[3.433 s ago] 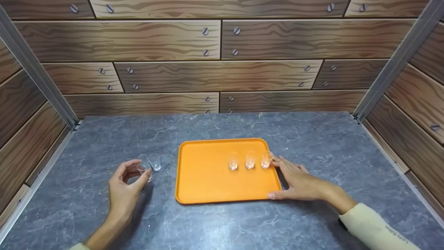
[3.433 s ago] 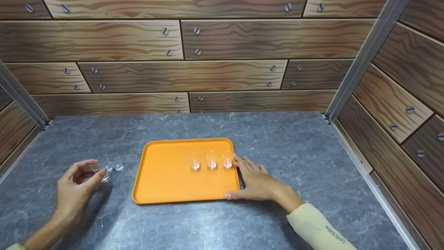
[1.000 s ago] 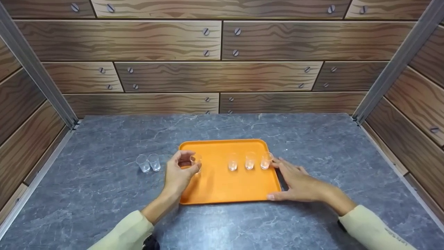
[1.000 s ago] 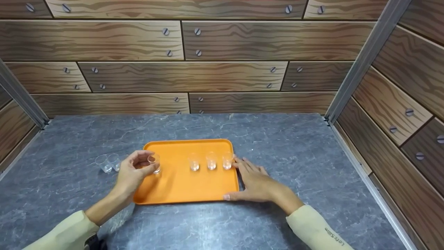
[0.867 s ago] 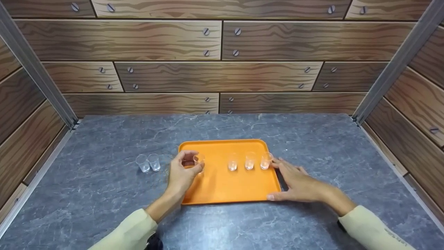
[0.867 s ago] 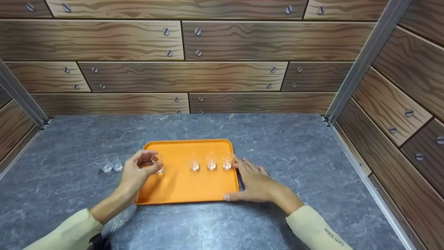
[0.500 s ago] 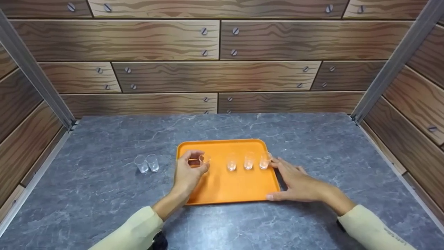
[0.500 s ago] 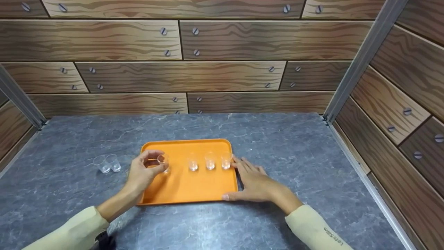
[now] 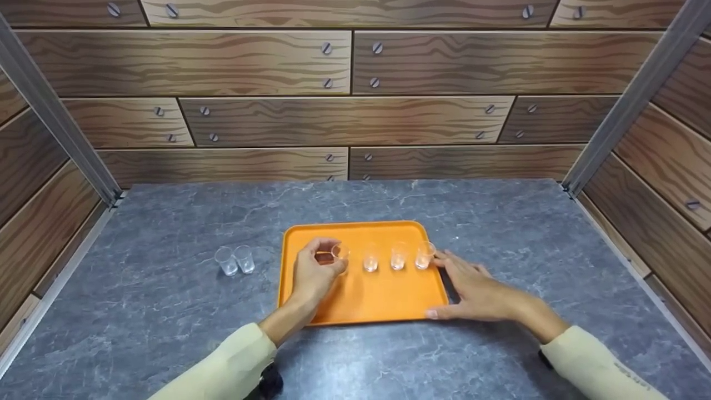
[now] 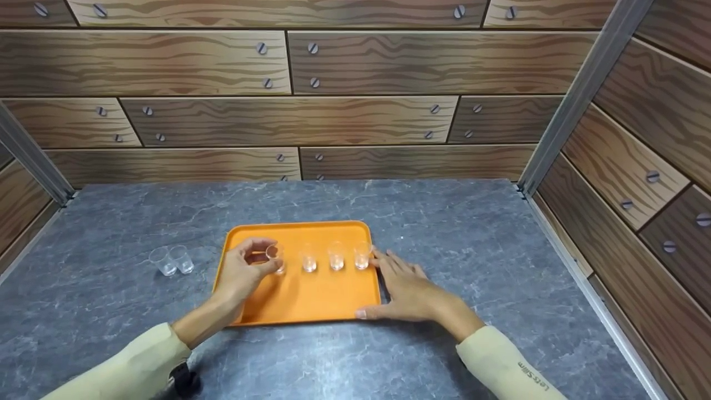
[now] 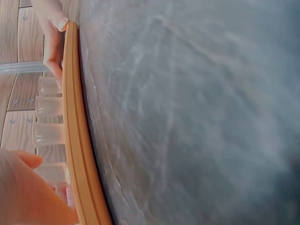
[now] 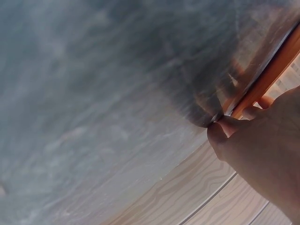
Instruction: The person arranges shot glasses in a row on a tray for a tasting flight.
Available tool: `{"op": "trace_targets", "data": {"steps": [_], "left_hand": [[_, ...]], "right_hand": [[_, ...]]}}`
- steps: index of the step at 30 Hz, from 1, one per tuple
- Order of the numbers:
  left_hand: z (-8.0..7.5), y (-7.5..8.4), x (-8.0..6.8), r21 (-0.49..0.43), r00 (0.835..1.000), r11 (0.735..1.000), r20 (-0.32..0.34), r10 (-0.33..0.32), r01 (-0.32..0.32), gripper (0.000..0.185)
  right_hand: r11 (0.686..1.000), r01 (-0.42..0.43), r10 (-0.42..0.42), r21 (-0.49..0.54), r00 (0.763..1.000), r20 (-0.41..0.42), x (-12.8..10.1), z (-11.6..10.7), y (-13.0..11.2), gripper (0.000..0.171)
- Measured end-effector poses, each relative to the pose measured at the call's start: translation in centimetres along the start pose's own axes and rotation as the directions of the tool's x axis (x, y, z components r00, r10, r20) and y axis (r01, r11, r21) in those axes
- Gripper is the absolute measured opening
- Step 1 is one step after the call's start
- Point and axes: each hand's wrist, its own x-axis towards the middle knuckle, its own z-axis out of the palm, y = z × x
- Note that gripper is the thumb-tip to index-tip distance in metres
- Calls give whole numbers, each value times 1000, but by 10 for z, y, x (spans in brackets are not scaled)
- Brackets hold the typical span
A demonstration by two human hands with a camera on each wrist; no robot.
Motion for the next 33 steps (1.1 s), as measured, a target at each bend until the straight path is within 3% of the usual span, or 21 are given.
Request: {"op": "trace_targets", "data": {"steps": [16,33], "left_hand": [[9,-4,2,37,999,999,1,38,-38,35],[5,-5,1,15,999,1000,32,0,0,53]], "right_hand": [[1000,2,-2,1,1000,0,1,1,0,108],[1000,-6,5,12,1000,6,1,0,0,108]]}}
